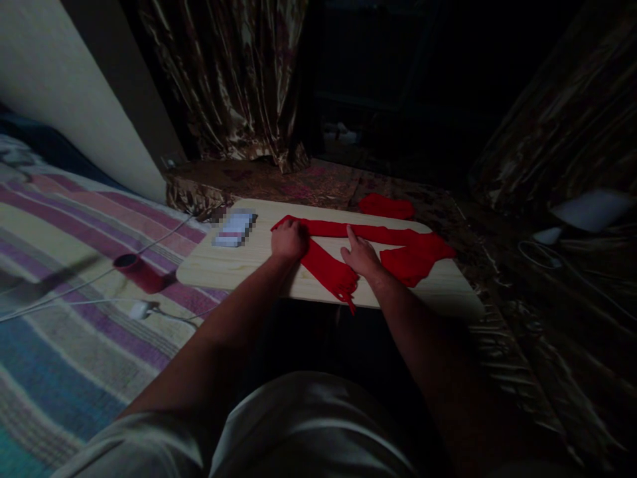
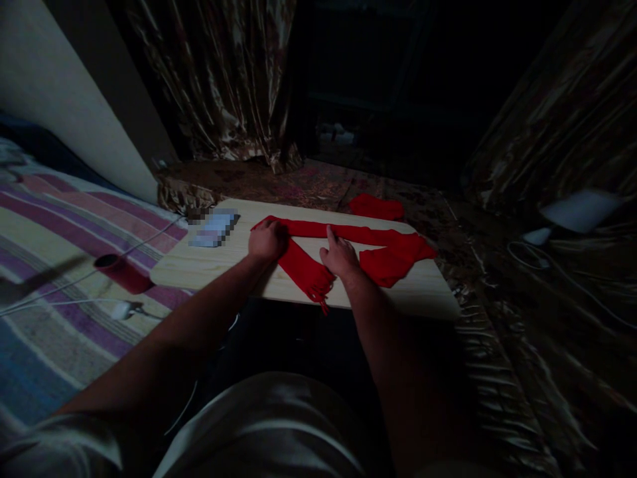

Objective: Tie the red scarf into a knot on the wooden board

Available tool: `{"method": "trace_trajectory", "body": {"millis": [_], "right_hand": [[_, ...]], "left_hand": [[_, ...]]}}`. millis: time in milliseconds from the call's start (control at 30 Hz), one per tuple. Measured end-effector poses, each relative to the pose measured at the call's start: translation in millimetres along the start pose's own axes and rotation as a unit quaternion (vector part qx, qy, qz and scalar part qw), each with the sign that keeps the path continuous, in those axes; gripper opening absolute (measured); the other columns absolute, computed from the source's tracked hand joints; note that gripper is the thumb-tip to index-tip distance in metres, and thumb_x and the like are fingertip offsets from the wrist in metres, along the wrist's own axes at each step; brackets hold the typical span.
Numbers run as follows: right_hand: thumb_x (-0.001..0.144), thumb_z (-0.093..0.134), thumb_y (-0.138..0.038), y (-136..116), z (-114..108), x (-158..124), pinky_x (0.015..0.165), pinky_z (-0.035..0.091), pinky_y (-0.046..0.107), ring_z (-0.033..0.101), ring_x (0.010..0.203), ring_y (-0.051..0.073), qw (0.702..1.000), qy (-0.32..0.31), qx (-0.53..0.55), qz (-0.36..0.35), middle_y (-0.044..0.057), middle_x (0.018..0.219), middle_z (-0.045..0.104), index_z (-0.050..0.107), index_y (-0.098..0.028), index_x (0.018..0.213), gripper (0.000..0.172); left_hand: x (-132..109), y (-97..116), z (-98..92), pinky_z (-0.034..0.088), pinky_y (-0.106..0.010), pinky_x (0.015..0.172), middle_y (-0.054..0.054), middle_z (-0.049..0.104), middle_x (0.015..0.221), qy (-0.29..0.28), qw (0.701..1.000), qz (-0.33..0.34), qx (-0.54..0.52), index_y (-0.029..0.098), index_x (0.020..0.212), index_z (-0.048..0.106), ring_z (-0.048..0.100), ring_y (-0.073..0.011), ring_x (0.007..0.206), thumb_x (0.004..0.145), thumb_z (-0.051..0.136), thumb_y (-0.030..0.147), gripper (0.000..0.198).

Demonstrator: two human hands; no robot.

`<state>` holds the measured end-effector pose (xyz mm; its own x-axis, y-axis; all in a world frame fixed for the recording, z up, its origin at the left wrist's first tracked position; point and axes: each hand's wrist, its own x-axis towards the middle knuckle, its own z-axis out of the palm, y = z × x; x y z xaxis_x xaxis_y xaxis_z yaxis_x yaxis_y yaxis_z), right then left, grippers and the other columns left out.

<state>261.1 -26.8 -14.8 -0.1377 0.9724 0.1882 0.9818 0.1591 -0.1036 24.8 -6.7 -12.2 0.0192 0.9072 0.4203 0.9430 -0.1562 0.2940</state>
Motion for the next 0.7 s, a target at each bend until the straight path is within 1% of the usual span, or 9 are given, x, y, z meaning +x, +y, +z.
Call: {"method": "trace_trajectory", "body": {"millis": [67,167,233,300,400,467,500,600,700], "right_hand": [[0.1,0.043,-0.037,1,3,7,0.116,0.036,0.04,0.054,0.136,0.031,1.0,-0.011,0.0,-0.007,0.019,0.146,0.061,0.015,-0.01,0.169,0.079],[0.102,0.038,-0.044,1,5,16,0.122,0.029,0.045,0.045,0.145,0.033,0.999,-0.045,0.0,0.006,0.019,0.155,0.053,0.021,-0.01,0.167,0.075],[0.102,0.036,-0.049,0,6,21,0.124,0.024,0.048,0.039,0.15,0.033,0.998,-0.06,0.0,0.018,0.019,0.163,0.044,0.02,-0.01,0.167,0.077],[0.102,0.036,-0.051,0,6,26,0.125,0.021,0.048,0.033,0.154,0.032,0.998,-0.061,0.004,0.022,0.018,0.168,0.034,0.013,-0.01,0.168,0.081],[0.1,0.041,-0.053,1,6,33,0.125,0.021,0.048,0.029,0.156,0.032,0.998,-0.051,0.01,0.022,0.017,0.171,0.027,0.003,-0.012,0.169,0.088],[0.101,0.04,-0.055,2,7,36,0.125,0.021,0.049,0.03,0.155,0.033,0.998,-0.057,0.009,0.021,0.017,0.17,0.031,0.007,-0.013,0.169,0.087],[0.101,0.039,-0.055,2,8,37,0.125,0.021,0.05,0.033,0.154,0.034,0.998,-0.064,0.007,0.021,0.018,0.168,0.035,0.012,-0.014,0.169,0.084],[0.102,0.037,-0.056,2,8,37,0.123,0.024,0.051,0.041,0.149,0.035,0.997,-0.07,0.003,0.018,0.019,0.162,0.045,0.024,-0.013,0.167,0.079],[0.101,0.043,-0.053,0,4,31,0.119,0.031,0.047,0.049,0.141,0.034,0.999,-0.033,0.012,0.027,0.022,0.153,0.054,0.031,-0.011,0.164,0.077]], "left_hand": [[1,-1,1.0,0.048,-0.043,0.094,-0.017,0.069,0.12,-0.01,1.0,-0.003,-0.003,0.016,0.124,0.07,0.064,-0.0328,0.11,0.094,0.051,0.031,0.038],[1,-1,0.9,0.048,-0.044,0.095,-0.018,0.07,0.119,-0.024,1.0,0.002,-0.017,0.016,0.116,0.073,0.065,-0.0329,0.11,0.094,0.05,0.03,0.035],[1,-1,1.6,0.049,-0.043,0.096,-0.017,0.07,0.123,-0.031,0.999,0.004,-0.03,0.016,0.116,0.073,0.066,-0.0322,0.11,0.095,0.048,0.03,0.035],[3,-2,4.1,0.048,-0.042,0.101,-0.017,0.066,0.134,-0.029,0.999,0.008,-0.04,0.015,0.124,0.07,0.065,-0.0314,0.117,0.096,0.046,0.029,0.039],[6,-4,10.4,0.04,-0.04,0.114,-0.02,0.054,0.153,-0.014,0.999,0.013,-0.049,0.01,0.14,0.059,0.052,-0.0307,0.138,0.097,0.045,0.027,0.048],[9,-6,14.3,0.037,-0.041,0.118,-0.022,0.05,0.156,-0.011,0.999,0.01,-0.051,0.008,0.143,0.055,0.048,-0.0311,0.142,0.097,0.045,0.026,0.051],[10,-7,15.6,0.038,-0.042,0.116,-0.022,0.051,0.154,-0.013,0.999,0.008,-0.05,0.008,0.141,0.056,0.05,-0.0316,0.14,0.096,0.045,0.025,0.05],[12,-8,16.3,0.046,-0.042,0.105,-0.022,0.06,0.14,-0.026,0.999,0.012,-0.037,0.01,0.128,0.064,0.06,-0.032,0.124,0.095,0.045,0.024,0.041],[10,-8,11.6,0.047,-0.044,0.099,-0.018,0.067,0.125,-0.022,0.999,0.027,-0.024,0.015,0.114,0.07,0.063,-0.0318,0.113,0.094,0.045,0.026,0.034]]}}
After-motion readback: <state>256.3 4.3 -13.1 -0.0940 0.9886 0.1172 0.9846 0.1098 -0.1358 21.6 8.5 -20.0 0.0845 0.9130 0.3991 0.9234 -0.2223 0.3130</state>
